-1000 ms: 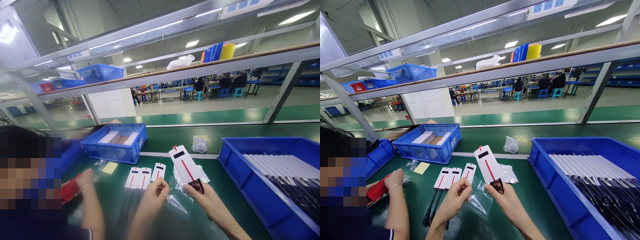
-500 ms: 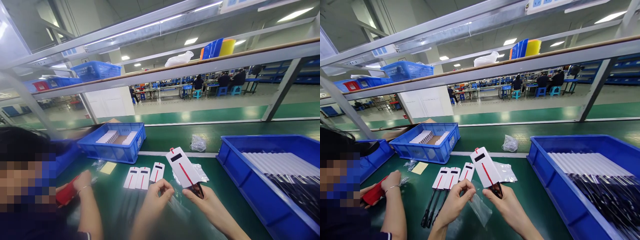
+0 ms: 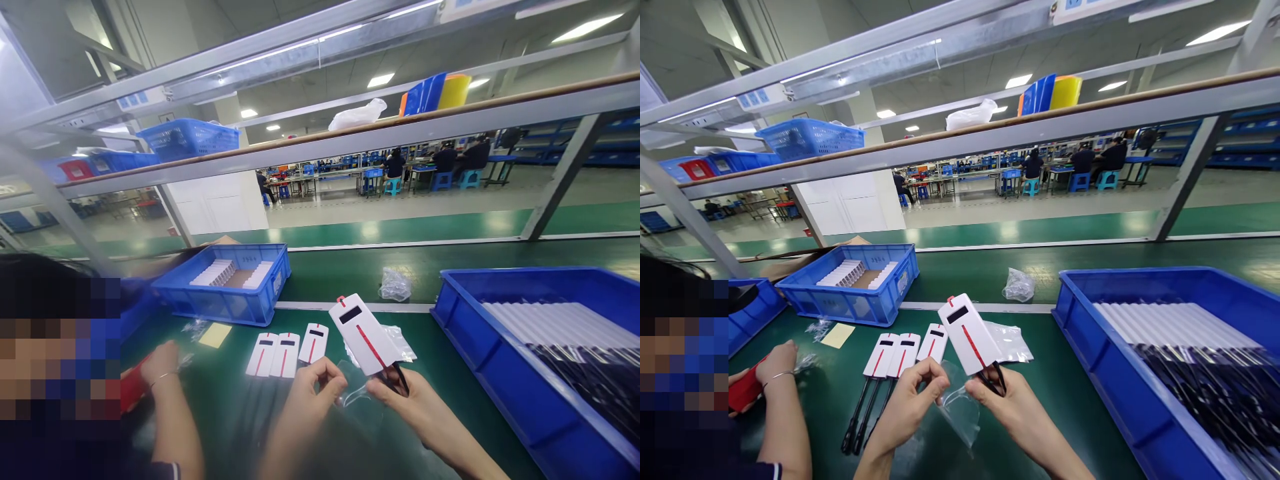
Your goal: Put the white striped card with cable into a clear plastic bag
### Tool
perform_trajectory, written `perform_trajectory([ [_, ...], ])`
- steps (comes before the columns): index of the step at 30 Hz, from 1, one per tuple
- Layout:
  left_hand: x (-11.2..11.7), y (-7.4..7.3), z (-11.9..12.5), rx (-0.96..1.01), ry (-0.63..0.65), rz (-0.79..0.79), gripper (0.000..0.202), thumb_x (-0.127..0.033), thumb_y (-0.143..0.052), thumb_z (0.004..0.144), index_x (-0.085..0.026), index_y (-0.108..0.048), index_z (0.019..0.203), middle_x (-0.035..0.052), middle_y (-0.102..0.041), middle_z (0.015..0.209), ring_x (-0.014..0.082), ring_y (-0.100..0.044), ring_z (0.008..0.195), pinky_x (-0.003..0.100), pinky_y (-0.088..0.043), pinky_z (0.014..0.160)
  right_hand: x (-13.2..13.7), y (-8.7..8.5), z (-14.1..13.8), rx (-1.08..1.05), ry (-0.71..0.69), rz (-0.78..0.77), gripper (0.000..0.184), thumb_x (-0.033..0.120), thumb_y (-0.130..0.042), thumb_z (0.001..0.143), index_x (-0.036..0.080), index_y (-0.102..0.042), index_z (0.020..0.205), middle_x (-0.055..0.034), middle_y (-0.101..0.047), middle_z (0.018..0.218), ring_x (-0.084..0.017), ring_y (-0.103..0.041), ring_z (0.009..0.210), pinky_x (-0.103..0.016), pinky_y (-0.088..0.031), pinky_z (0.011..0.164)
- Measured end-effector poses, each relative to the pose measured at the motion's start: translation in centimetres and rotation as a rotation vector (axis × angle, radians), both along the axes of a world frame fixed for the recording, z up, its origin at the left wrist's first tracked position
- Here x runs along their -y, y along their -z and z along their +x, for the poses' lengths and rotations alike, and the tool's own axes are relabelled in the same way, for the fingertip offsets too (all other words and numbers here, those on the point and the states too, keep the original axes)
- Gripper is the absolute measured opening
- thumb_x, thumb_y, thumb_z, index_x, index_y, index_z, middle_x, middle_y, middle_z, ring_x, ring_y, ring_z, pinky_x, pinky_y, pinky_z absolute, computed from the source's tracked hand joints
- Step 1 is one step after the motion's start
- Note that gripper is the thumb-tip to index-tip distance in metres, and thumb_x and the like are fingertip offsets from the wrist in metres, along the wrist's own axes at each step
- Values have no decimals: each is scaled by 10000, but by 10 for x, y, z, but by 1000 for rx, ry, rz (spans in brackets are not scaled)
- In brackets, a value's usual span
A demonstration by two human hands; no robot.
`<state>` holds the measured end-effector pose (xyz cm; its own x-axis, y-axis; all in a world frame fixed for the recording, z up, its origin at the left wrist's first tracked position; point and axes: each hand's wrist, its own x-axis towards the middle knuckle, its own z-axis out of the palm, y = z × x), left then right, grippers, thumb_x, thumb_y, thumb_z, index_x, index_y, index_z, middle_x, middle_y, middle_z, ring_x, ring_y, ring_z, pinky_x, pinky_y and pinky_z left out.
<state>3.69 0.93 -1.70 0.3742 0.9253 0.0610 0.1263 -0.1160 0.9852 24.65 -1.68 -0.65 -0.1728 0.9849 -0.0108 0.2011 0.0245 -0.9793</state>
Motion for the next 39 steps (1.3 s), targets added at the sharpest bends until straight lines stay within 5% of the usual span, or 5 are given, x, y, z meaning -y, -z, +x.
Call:
perform_trajectory([
  [8, 12, 14, 18, -136, -456, 346, 177, -396, -591, 924, -229, -587, 867, 52, -596, 908, 227, -535, 863, 344, -428, 789, -2, 16, -5, 26, 113, 28, 432, 626, -692, 795, 224, -560, 707, 28, -545, 668, -185, -493, 654, -291, -397, 602],
  [22, 20, 8, 33, 15, -264, 90, 194, -345, -563, 928, -209, -554, 789, 8, -571, 782, 179, -549, 769, 282, -426, 717, 5, 16, -5, -8, 114, 21, 431, 664, -647, 830, 234, -663, 804, 20, -546, 588, -228, -579, 645, -325, -509, 661],
  [26, 22, 4, 33, -33, -273, 196, 209, -352, -557, 950, -209, -585, 800, 17, -584, 794, 179, -562, 774, 284, -449, 742, 4, 10, 8, 15, 164, -24, 445, 661, -617, 860, 225, -702, 831, 27, -522, 516, -229, -593, 594, -328, -530, 649],
  [32, 24, -1, 40, -51, -184, 323, 182, -337, -614, 925, -267, -657, 762, 45, -658, 806, 224, -618, 768, 330, -501, 720, 2, 5, 13, 27, 110, -39, 440, 616, -720, 788, 196, -710, 917, -56, -729, 911, -295, -668, 925, -329, -530, 802],
  [39, 25, 15, 41, -109, -197, 410, 213, -347, -518, 972, -279, -663, 831, 59, -635, 828, 233, -609, 773, 372, -515, 704, 0, 21, 14, 75, 131, -12, 368, 568, -690, 808, 207, -634, 765, -16, -677, 784, -254, -635, 785, -313, -497, 707],
])
